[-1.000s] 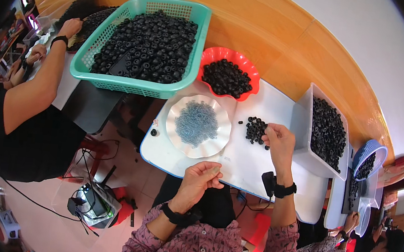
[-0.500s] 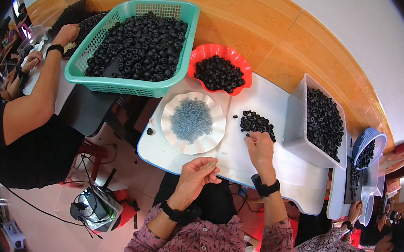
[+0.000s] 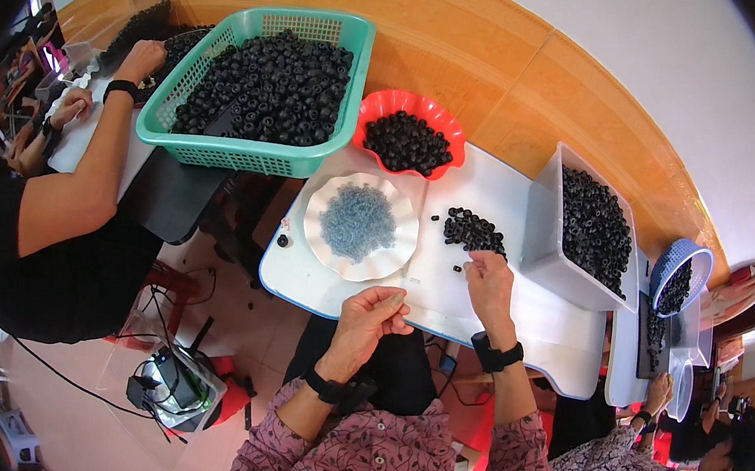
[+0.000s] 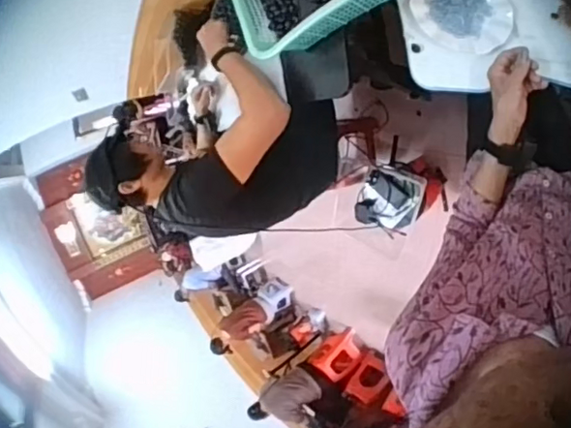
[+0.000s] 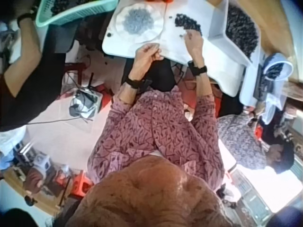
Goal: Assembling small black plastic parts by manually inserting small blue components into them.
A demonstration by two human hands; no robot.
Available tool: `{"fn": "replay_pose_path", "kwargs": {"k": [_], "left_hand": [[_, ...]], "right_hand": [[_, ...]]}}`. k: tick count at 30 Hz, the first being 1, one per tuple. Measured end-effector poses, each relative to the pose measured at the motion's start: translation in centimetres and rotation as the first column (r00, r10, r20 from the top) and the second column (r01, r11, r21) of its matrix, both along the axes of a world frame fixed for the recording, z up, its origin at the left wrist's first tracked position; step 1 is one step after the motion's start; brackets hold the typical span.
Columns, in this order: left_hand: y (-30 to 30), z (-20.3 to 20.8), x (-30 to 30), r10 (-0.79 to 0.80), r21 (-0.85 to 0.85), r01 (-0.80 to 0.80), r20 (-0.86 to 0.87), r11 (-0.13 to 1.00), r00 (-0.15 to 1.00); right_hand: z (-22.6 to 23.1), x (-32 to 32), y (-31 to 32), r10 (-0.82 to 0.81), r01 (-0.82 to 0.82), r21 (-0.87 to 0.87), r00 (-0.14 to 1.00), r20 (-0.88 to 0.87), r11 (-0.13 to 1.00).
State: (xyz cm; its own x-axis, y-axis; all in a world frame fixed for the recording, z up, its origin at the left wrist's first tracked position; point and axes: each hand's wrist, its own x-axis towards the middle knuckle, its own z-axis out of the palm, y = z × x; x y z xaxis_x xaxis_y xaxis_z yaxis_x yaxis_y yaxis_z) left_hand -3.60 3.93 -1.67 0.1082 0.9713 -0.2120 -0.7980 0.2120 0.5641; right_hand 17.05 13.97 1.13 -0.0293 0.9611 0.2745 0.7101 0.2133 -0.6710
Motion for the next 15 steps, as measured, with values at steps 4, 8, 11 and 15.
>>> {"fn": "replay_pose_path", "kwargs": {"k": [4,8,11,15], "left_hand": [[-0.2,-0.7,0.2,0.004,0.004,-0.004,-0.011,1.0,1.0],[-0.2,-0.9,0.3,-0.034,0.029,0.035,-0.052,0.999,0.998],[-0.2,-0.9,0.3,-0.025,0.024,0.026,-0.078,0.999,0.997],[-0.1,-0.5,0.4,-0.027,0.017,0.028,-0.093,0.999,0.995]], "right_hand": [[1.2,-1.6,0.8,0.026,-0.061,0.147,0.972,0.232,0.987],[1.0,-2.0,1.9,0.026,-0.084,0.139,0.927,0.373,0.987],[0.8,-2.3,2.2,0.031,-0.08,0.109,0.918,0.395,0.991],[0.9,-1.9,2.3,0.024,-0.058,0.075,0.918,0.395,0.995]]}}
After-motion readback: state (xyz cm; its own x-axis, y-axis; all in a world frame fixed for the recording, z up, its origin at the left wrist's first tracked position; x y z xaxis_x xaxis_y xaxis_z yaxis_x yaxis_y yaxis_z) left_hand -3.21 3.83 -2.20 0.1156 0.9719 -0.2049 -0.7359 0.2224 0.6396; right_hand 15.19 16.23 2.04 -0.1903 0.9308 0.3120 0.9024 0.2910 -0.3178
